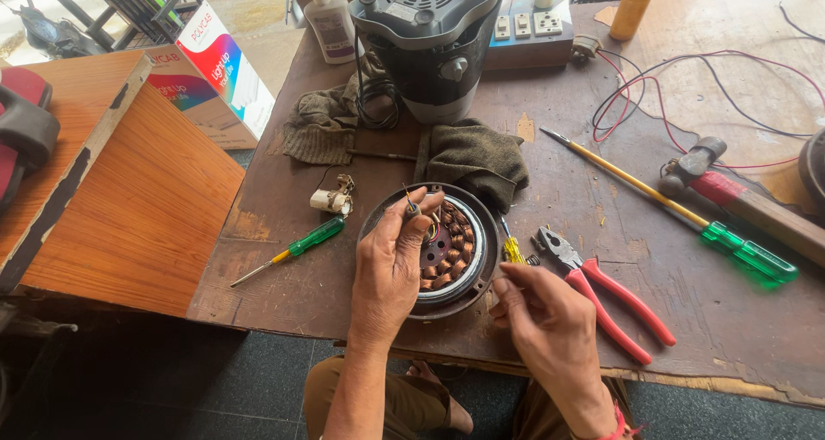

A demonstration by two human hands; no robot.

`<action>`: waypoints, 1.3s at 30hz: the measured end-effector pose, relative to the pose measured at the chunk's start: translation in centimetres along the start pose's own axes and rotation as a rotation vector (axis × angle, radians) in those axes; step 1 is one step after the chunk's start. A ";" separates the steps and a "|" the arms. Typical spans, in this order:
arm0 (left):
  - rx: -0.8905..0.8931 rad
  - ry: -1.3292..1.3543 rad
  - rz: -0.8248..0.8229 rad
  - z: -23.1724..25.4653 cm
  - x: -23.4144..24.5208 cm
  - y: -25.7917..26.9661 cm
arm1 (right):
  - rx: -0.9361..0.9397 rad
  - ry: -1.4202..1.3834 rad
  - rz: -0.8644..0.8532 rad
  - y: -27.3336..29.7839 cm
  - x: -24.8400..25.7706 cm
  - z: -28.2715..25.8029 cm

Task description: The person disassembles a ceiling fan motor by removing wires and screws, lifting the cover, and extracting the internal copper coil assembly using a hammer and pliers.

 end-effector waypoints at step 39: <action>0.416 0.295 0.173 -4.6 -4.3 -2.5 | 0.431 0.272 0.399 -1.8 13.0 -1.8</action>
Point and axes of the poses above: each hand's wrist, its own y-axis away from the middle knuckle, its own x-axis out of the back of the hand, z = x × y, the point moved 9 cm from there along -y, towards the middle knuckle, and after that the axes turned 9 degrees about z, right-handed, at the moved point
